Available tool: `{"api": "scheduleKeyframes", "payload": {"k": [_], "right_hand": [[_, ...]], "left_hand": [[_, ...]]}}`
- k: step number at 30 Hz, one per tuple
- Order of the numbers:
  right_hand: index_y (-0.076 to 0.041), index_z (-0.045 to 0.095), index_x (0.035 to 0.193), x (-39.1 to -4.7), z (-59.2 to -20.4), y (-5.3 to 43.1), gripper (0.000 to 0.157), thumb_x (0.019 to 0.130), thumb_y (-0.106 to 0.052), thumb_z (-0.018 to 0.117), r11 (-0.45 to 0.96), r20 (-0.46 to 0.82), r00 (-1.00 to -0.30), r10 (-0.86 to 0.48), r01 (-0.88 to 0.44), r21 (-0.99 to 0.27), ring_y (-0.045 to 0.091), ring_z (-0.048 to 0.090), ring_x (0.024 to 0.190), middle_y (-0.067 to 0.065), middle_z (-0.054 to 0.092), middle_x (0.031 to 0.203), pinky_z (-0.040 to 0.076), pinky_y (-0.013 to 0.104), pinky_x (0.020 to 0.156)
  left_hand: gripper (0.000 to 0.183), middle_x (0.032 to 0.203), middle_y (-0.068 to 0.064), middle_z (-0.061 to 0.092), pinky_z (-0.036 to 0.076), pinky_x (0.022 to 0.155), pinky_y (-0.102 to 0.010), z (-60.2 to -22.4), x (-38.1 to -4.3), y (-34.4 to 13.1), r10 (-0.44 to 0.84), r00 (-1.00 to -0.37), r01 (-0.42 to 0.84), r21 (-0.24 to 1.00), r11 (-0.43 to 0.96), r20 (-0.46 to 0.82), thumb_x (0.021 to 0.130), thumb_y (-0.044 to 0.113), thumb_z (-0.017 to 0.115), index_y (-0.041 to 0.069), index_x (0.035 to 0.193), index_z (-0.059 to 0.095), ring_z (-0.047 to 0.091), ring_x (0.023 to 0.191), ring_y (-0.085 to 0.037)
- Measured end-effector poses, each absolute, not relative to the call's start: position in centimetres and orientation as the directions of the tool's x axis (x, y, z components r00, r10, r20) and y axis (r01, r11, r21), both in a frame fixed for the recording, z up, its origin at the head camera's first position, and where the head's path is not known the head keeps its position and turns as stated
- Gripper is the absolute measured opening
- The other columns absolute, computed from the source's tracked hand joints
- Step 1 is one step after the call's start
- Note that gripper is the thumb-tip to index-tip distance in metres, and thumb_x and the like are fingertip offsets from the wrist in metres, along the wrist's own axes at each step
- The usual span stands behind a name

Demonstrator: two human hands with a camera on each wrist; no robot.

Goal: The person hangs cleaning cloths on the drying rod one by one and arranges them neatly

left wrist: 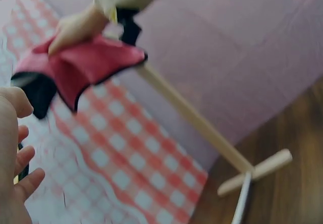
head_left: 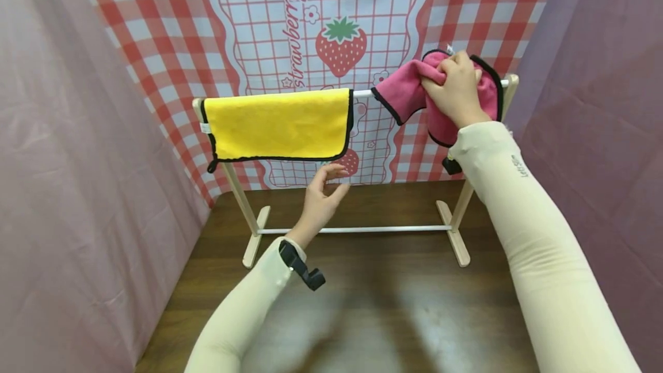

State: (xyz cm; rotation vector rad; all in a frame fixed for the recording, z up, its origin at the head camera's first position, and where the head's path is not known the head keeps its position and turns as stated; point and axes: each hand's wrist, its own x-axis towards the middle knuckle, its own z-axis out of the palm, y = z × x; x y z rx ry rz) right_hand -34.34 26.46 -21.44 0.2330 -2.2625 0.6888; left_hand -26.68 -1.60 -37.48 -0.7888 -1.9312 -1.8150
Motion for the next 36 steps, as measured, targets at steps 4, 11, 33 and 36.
{"api": "scheduleKeyframes", "payload": {"k": [4,11,33,36], "right_hand": [[0.011,0.063,0.095,-34.3,-21.7,26.6,0.040,0.094,-0.029,0.061,0.864,0.676,-0.736,0.039,-0.315,-0.392,0.046,0.044,0.112,0.027,0.048,0.117,0.023,0.062,0.102],[0.008,0.063,0.109,-34.0,-21.9,26.3,0.047,0.098,-0.036,0.054,0.896,0.619,-0.785,0.016,-0.264,-0.358,0.046,0.039,0.116,0.027,0.048,0.122,0.023,0.063,0.102],[0.006,0.063,0.120,-33.5,-21.7,26.6,0.063,0.095,-0.051,0.054,0.930,0.589,-0.808,0.004,-0.213,-0.300,0.045,0.035,0.122,0.025,0.046,0.127,0.017,0.066,0.106],[0.002,0.064,0.122,-33.4,-21.7,26.9,0.061,0.092,-0.051,0.059,0.923,0.606,-0.795,0.007,-0.228,-0.310,0.045,0.035,0.123,0.024,0.045,0.129,0.018,0.065,0.104]], "left_hand": [[0.038,0.126,-0.022,0.058,0.049,0.098,-0.040,-35.2,-26.9,0.1,0.248,-0.750,0.629,0.777,-0.018,0.613,0.091,-0.004,0.064,-0.006,0.128,0.055,0.056,0.116,-0.036],[0.053,0.145,-0.018,0.040,0.046,0.103,-0.036,-31.8,-28.5,2.5,0.355,-0.719,0.631,0.775,-0.025,0.597,0.091,-0.002,0.067,-0.001,0.140,0.049,0.045,0.132,-0.026],[0.058,0.139,-0.010,0.054,0.049,0.096,-0.026,-27.4,-30.7,5.2,0.344,-0.875,0.320,0.940,-0.120,0.342,0.090,0.005,0.073,0.008,0.144,0.051,0.054,0.124,-0.016],[0.053,0.130,-0.013,0.059,0.051,0.084,-0.022,-27.1,-30.5,5.3,0.316,-0.873,0.342,0.928,-0.147,0.372,0.090,0.002,0.071,0.005,0.140,0.054,0.058,0.115,-0.016]]}}
